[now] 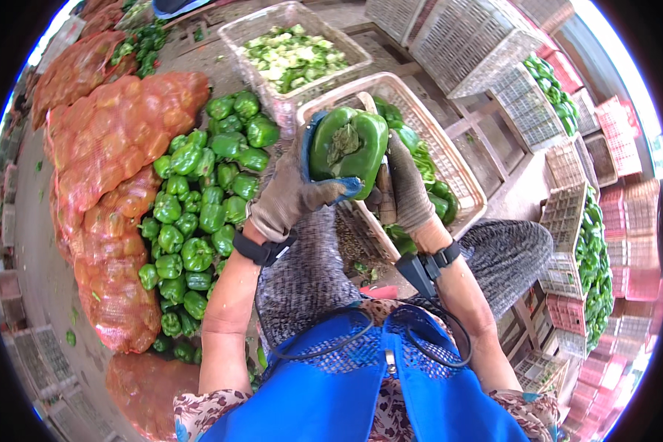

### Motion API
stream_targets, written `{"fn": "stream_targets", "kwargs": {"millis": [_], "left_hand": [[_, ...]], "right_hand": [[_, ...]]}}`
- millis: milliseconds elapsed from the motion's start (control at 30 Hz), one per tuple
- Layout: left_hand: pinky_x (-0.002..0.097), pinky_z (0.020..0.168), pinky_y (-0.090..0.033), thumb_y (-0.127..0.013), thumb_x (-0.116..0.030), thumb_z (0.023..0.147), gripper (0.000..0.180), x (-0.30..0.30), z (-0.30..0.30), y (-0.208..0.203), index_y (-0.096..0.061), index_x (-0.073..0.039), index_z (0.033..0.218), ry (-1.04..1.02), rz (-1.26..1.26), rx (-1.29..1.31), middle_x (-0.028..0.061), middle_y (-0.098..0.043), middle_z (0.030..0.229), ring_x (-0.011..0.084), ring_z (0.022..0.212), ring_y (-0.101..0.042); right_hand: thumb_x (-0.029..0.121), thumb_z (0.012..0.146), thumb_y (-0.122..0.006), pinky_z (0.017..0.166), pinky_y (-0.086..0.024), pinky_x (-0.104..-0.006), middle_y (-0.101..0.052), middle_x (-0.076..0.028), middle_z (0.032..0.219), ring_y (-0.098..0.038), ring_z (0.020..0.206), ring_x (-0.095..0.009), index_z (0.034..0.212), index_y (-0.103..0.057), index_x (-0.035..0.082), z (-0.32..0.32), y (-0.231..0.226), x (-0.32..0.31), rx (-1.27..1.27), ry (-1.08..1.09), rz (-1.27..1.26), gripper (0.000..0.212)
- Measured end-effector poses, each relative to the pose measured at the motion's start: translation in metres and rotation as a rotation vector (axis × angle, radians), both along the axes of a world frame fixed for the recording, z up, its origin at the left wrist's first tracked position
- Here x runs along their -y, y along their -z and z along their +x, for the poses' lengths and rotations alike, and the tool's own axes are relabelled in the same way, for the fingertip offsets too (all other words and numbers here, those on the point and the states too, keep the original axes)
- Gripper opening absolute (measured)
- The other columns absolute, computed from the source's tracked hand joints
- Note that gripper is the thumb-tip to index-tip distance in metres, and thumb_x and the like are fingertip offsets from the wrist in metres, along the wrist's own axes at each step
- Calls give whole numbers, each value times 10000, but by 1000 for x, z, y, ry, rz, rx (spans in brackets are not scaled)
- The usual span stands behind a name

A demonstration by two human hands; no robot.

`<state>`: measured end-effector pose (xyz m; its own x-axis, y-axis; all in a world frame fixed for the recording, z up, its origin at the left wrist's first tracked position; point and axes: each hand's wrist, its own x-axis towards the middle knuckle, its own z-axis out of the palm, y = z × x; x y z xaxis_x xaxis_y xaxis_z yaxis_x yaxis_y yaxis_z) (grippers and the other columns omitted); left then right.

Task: The person picks up green peppers from a pile, cuts them in half using a knife, removes the cores and seeds, and places the cleaned pepper halves into a plastic basket.

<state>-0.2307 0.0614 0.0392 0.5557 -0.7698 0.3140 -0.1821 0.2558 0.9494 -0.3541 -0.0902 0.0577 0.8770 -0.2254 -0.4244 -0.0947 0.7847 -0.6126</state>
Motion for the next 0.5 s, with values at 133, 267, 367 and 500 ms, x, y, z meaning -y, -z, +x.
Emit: {"fn": "stream_targets", "kwargs": {"millis": [133, 267, 367, 500], "left_hand": [[321, 933, -475, -772, -328, 790, 750, 27, -20, -6, -401, 6, 1351, -20, 88, 120, 142, -624, 1134, 190, 1070, -598], [298, 776, -518, -640, -163, 906, 379, 50, -29, -4, -525, 26, 1214, -119, 134, 261, 137, -664, 936, 178, 875, -641], [312, 667, -512, -590, -69, 904, 222, 64, -35, -4, -585, 37, 1100, -138, 147, 331, 117, -639, 851, 176, 768, -622], [241, 628, -494, -558, -11, 872, 208, 71, -32, 2, -579, 21, 1077, -20, 164, 139, 75, -606, 836, 120, 711, -590]], "right_hand": [[528, 949, -488, 350, -433, -213, -640, -27, 704, -544, 420, -118, 1120, -576, 114, -25, 32, 23, 88, 99, -177, 457], [534, 951, -477, 348, -414, -199, -633, -14, 717, -528, 413, -107, 1168, -547, 156, -49, 25, 38, 21, 20, -35, 442], [544, 954, -460, 341, -407, -192, -645, -23, 742, -530, 414, -99, 1180, -541, 133, -57, 48, 49, 48, 94, -12, 476], [550, 957, -444, 343, -417, -189, -669, -48, 816, -559, 453, -93, 1238, -518, 90, -66, 49, 48, 73, 81, -14, 544]]}}
